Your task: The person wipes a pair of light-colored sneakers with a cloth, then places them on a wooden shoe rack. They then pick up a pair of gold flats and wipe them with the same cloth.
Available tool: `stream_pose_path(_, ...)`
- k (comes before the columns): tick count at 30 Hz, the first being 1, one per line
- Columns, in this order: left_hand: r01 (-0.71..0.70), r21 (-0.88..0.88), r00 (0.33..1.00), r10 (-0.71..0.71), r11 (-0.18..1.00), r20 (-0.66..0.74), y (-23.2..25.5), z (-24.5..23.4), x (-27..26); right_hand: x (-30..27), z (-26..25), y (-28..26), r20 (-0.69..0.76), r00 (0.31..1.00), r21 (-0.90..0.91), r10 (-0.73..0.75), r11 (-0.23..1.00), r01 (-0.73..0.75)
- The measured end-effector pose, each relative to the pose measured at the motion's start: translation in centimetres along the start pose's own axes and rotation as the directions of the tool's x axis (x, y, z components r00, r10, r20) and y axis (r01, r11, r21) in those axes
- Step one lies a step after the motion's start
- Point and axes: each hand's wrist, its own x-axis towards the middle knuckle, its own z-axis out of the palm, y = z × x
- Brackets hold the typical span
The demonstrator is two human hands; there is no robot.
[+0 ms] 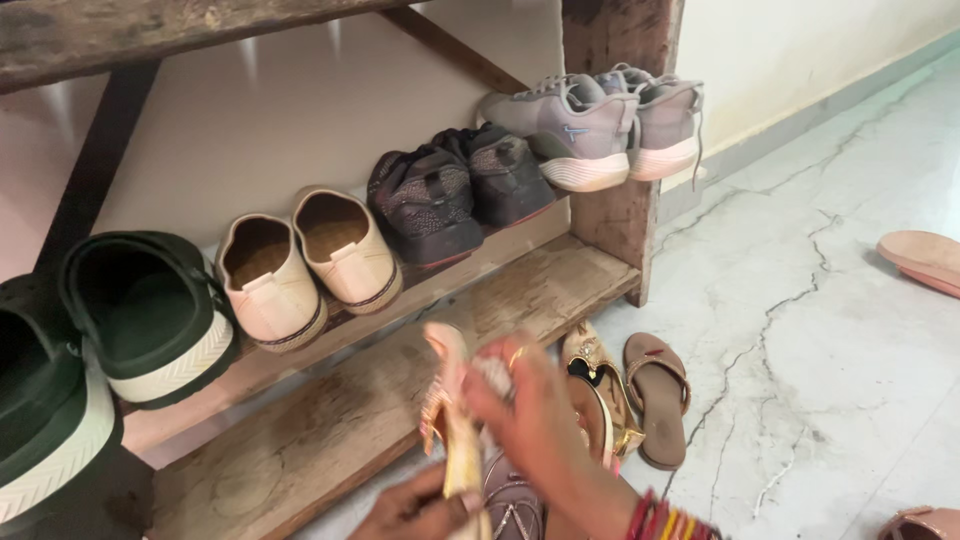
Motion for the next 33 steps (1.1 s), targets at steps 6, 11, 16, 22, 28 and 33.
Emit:
stream_pose_path(6, -0.159, 0.022, 0.959, 0.149, 0.987, 0.241, -3.2, 0.0, 2.2, 5.1, -2.5, 2.2, -0.131, 0.991, -0.115, -0.01, 0.993, -0.005)
stream_pose_path(11, -0.058, -0.128, 0.986, 0.077, 0.99, 0.149, -2.6, 0.8, 2.0, 2.4, -2.1, 1.0, 0.082, 0.897, 0.087, 0.434, 0.893, -0.441)
stream_pose_path(16, -0.064, -0.121, 0.994, 0.052, 0.991, -0.096, -0.5, 0.3, 1.9, -2.4, -0.3, -1.0, 0.204, 0.977, 0.065, -0.056, 0.997, 0.044)
stream_pose_path(22, 0.029, 0.085, 0.991, -0.017, 0.996, -0.132, -2.4, 0.7, 1.8, 0.4, -0.4, 1.4, 0.024, 0.978, -0.091, -0.206, 0.974, 0.207)
stream_pose_path(28, -0.309, 0.287, 0.95, 0.278, 0.907, 0.145, -3.5, 0.7, 2.9, 5.6, -1.2, 4.0, -0.138, 0.99, -0.087, 0.026, 0.995, -0.038)
stream_pose_path(33, -0.19, 0.152, 0.967, 0.158, 0.97, 0.201, -2.6, 0.0, 1.2, 2.7, 0.3, 4.3, -0.128, 0.988, -0.045, 0.09, 0.994, -0.096)
